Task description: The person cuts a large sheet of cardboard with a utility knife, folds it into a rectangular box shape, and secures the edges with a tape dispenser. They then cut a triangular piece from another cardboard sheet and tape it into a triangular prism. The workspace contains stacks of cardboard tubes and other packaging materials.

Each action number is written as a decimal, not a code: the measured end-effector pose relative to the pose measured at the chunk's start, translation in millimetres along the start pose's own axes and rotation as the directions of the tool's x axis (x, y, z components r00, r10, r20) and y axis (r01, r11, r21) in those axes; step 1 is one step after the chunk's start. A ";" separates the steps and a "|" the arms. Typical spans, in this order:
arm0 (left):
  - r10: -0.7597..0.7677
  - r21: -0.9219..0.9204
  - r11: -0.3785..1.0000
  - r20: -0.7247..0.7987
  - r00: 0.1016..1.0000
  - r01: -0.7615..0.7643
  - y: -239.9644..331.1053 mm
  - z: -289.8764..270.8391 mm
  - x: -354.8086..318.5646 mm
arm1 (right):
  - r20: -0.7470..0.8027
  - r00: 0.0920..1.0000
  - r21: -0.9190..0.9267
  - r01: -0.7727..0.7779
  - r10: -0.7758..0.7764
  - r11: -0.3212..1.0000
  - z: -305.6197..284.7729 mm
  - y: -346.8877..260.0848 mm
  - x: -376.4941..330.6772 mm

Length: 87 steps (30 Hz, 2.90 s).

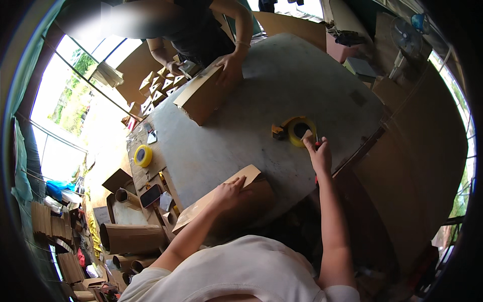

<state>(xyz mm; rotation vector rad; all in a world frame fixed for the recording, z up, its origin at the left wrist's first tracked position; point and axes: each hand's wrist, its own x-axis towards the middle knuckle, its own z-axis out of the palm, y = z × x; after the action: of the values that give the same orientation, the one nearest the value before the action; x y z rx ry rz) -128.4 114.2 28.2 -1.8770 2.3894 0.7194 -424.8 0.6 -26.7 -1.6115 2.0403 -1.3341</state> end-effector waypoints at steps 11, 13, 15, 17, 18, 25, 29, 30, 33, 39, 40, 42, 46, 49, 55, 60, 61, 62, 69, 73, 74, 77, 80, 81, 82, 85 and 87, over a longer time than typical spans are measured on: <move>-0.133 -0.044 0.991 -0.086 0.987 0.130 -5.9 3.9 -19.6 | 0.545 0.832 0.025 0.103 -0.099 0.994 44.9 29.0 -62.8; -0.161 -0.026 0.987 -0.144 0.976 0.159 -14.4 11.1 -40.9 | 0.895 0.446 0.316 -0.607 -0.016 0.729 28.8 -0.5 -89.4; -0.195 -0.017 0.980 -0.235 0.952 0.196 -22.0 15.4 -68.8 | 0.972 0.233 0.098 -0.442 0.009 0.891 19.3 -13.4 -116.2; -0.219 -0.015 0.975 -0.263 0.940 0.222 -32.2 14.5 -80.8 | 0.983 0.184 -0.021 0.021 0.017 1.000 43.2 20.9 -145.1; -0.280 -0.032 0.959 -0.229 0.932 0.280 -39.7 11.1 -95.7 | 0.945 0.321 -0.042 -0.075 0.064 0.996 34.8 -14.4 -156.3; -0.312 -0.334 0.932 -0.539 0.782 0.141 -45.9 -44.8 -134.8 | 0.633 0.725 0.643 -0.296 -0.271 0.707 3.9 -137.2 -141.9; -0.443 -0.690 0.690 -0.641 0.627 -0.219 -53.1 -57.0 -187.0 | 0.449 0.634 0.703 0.186 -0.630 0.687 -27.4 -258.9 -133.4; -0.501 -0.801 0.497 -0.580 0.643 -0.335 -44.0 -59.8 -196.3 | 0.439 0.605 0.719 0.206 -0.664 0.663 -33.6 -270.9 -134.2; -0.548 -0.767 0.413 -0.640 0.539 -0.491 -36.6 -27.5 -205.5 | 0.357 0.512 0.774 0.306 -0.781 0.555 -38.7 -291.4 -134.4; -0.491 -0.634 0.514 -0.770 0.408 -0.578 -8.1 -21.2 -194.8 | 0.501 0.566 0.762 0.072 -0.655 0.644 -50.7 -275.4 -134.4; -0.471 -0.619 0.530 -0.783 0.406 -0.580 -8.2 -22.2 -192.9 | 0.539 0.573 0.757 -0.008 -0.617 0.654 -53.9 -272.2 -133.8; -0.460 -0.608 0.547 -0.793 0.400 -0.575 -6.1 -25.5 -189.4 | 0.583 0.548 0.747 -0.072 -0.600 0.660 -57.0 -264.8 -130.8; -0.536 -0.649 0.522 -0.754 0.379 -0.554 12.3 -37.3 -185.3 | 0.671 0.530 0.733 -0.370 -0.518 0.570 -52.5 -257.2 -119.7; -0.677 -0.732 0.461 -0.656 0.335 -0.502 28.4 -46.4 -180.3 | 0.823 0.436 0.565 -0.554 -0.365 0.611 -40.3 -248.6 -117.0; -0.772 -0.770 0.488 -0.601 0.208 -0.411 36.7 -38.4 -174.3 | 0.842 0.460 0.503 -0.479 -0.282 0.720 -37.3 -250.6 -122.8; -0.557 -0.688 0.258 -0.680 0.477 -0.679 31.5 -35.3 -187.5 | 0.866 0.367 0.499 -0.594 -0.340 0.631 -34.0 -251.3 -104.6; -0.541 -0.706 0.023 -0.604 0.585 -0.708 17.9 -36.2 -193.6 | 0.858 0.385 0.511 -0.567 -0.340 0.646 -32.0 -251.2 -104.9; -0.503 -0.688 -0.216 -0.530 0.683 -0.692 5.8 -39.0 -201.4 | 0.859 0.384 0.509 -0.570 -0.338 0.645 -32.7 -251.9 -107.1; -0.177 -0.978 -0.204 0.088 0.980 0.051 -37.2 -92.5 -216.9 | 0.850 0.374 0.526 -0.551 -0.372 0.648 -30.5 -251.8 -107.6; -0.155 -0.931 -0.121 0.360 0.920 0.344 -34.6 -120.6 -206.8 | 0.824 0.401 0.563 -0.497 -0.401 0.660 -31.1 -252.8 -111.0; -0.186 -0.901 -0.082 0.433 0.882 0.425 -33.8 -124.4 -199.4 | 0.816 0.407 0.574 -0.487 -0.411 0.658 -31.7 -253.7 -110.8; -0.291 -0.843 0.029 0.507 0.811 0.538 -17.8 -146.7 -187.7 | 0.791 0.410 0.608 -0.441 -0.455 0.660 -28.0 -249.1 -110.1; -0.329 -0.771 0.098 0.572 0.752 0.629 -21.7 -150.7 -178.5 | 0.741 0.440 0.667 -0.400 -0.507 0.628 -28.9 -249.7 -108.0; -0.348 -0.748 0.121 0.584 0.734 0.653 -21.0 -152.9 -176.5 | 0.729 0.435 0.681 -0.381 -0.528 0.626 -28.1 -248.8 -107.7; -0.367 -0.724 0.142 0.595 0.715 0.676 -19.4 -154.8 -175.2 | 0.707 0.420 0.705 -0.349 -0.569 0.618 -25.7 -249.4 -104.3; -0.439 -0.746 0.065 0.575 0.690 0.663 -1.8 -141.3 -175.6 | 0.626 0.336 0.780 -0.283 -0.704 0.558 -12.6 -243.8 -86.1; -0.503 -0.766 -0.018 0.562 0.657 0.642 15.7 -137.6 -173.1 | 0.527 0.245 0.842 -0.281 -0.814 0.460 6.1 -240.3 -72.1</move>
<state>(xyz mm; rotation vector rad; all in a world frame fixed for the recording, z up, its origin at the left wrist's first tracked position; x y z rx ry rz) -58.8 225.2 207.0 -2.6317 0.5549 2.3211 -234.7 62.6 125.1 -1.6059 0.0985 -0.7367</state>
